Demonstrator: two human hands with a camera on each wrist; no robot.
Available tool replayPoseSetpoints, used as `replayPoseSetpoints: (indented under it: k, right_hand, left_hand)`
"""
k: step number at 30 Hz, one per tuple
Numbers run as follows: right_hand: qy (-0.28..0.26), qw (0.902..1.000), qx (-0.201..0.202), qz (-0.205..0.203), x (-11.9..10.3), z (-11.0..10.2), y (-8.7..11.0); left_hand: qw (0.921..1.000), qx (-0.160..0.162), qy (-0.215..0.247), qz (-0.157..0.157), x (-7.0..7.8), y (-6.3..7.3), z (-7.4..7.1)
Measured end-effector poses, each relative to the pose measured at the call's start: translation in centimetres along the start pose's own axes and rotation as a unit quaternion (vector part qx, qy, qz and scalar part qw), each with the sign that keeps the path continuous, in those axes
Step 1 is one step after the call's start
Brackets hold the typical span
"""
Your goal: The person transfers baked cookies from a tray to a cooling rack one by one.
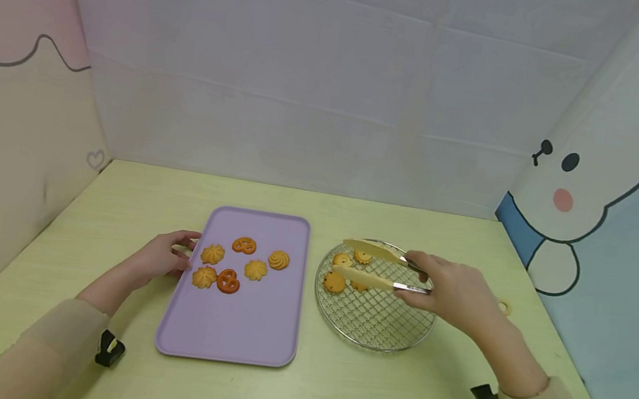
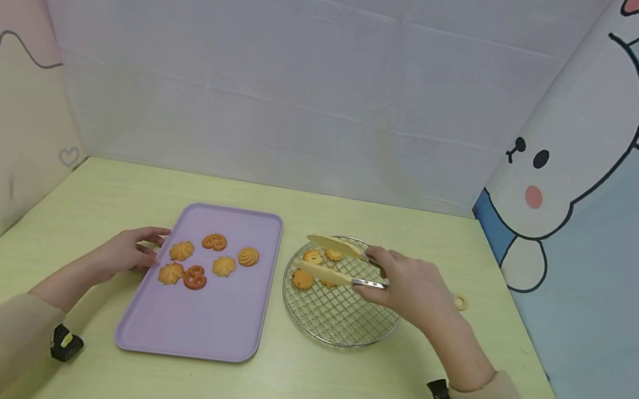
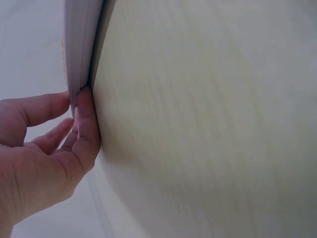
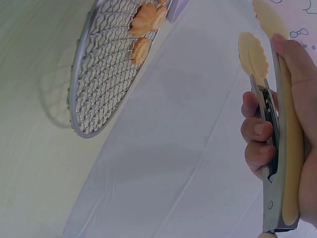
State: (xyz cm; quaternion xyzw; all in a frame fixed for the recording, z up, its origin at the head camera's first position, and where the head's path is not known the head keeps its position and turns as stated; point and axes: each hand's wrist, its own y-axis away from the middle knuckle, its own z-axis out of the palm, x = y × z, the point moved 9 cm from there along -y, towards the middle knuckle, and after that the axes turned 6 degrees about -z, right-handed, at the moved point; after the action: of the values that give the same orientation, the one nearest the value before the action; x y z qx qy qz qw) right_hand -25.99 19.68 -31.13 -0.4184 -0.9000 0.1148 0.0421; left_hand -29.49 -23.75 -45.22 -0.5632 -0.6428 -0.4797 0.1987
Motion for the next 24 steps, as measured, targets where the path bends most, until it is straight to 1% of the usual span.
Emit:
replayPoseSetpoints:
  k: [3, 7, 12, 15, 24]
  right_hand:
    - [-0.001, 1.0000, 0.007, -0.005, -0.5, -0.4, -0.4]
    - [0.001, 0.9997, 0.017, -0.015, -1.3, -0.9, -1.0]
    - [0.002, 0.9981, 0.047, -0.041, -2.3, -1.5, -1.6]
    - [0.002, 0.9972, 0.057, -0.049, -2.7, -1.6, -2.1]
    - [0.004, 0.9969, 0.050, -0.060, -4.0, -1.0, -3.6]
  left_hand:
    - [1.0000, -0.002, 0.000, 0.004, 0.2, 0.1, 0.0]
    - [1.0000, -0.003, 0.004, 0.000, 0.3, 0.2, 0.0]
    - [1.0000, -0.002, 0.005, -0.009, 0.2, 0.1, 0.0]
    - [0.9999, -0.002, 0.006, -0.010, 0.1, 0.0, 0.0]
    - [0.9999, -0.005, 0.011, -0.006, 0.0, 0.0, 0.1]
